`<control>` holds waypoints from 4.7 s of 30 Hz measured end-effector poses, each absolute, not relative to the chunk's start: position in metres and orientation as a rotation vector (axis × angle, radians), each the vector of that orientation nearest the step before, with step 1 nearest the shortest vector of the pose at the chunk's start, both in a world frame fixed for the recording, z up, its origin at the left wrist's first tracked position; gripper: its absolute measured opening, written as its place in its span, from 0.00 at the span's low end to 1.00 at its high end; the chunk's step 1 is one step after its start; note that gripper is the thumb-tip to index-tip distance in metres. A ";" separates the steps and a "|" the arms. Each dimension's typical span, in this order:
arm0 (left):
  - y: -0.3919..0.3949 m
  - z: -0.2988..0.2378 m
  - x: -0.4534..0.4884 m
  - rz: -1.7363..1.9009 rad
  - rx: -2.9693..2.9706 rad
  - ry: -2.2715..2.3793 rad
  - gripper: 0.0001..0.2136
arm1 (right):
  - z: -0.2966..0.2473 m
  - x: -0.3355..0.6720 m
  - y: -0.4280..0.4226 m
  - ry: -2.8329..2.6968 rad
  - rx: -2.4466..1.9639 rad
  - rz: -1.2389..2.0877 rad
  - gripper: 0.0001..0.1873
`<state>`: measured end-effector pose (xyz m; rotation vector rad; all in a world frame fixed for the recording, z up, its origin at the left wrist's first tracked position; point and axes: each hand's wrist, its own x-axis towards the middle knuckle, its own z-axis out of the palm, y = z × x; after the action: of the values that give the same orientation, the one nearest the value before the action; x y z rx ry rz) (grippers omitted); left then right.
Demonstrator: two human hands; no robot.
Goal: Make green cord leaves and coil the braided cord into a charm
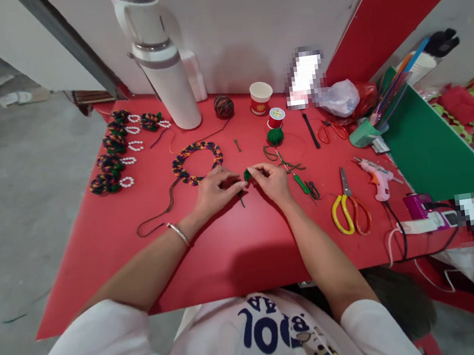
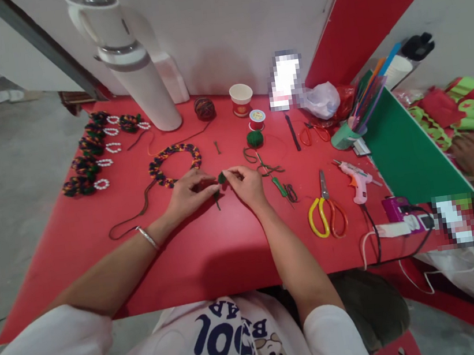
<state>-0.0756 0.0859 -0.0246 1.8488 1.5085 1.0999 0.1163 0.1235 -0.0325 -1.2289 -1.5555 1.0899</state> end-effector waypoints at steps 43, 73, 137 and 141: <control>0.096 -0.040 -0.082 1.025 1.329 1.268 0.23 | -0.039 0.115 0.109 -1.906 -1.214 0.787 0.06; 0.105 -0.033 -0.088 0.925 1.124 1.068 0.24 | -0.025 0.106 0.101 -1.973 -1.297 0.810 0.06; 0.094 -0.023 -0.076 1.043 1.138 1.259 0.11 | -0.023 0.114 0.096 -2.346 -1.172 0.322 0.14; 0.093 -0.026 -0.076 1.027 1.251 1.332 0.09 | -0.024 0.114 0.094 -2.426 -1.163 0.230 0.18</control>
<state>-0.0764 0.0932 -0.0265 1.2512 1.3318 1.0265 0.1139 0.0939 -0.0239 -1.1632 -2.4262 0.2302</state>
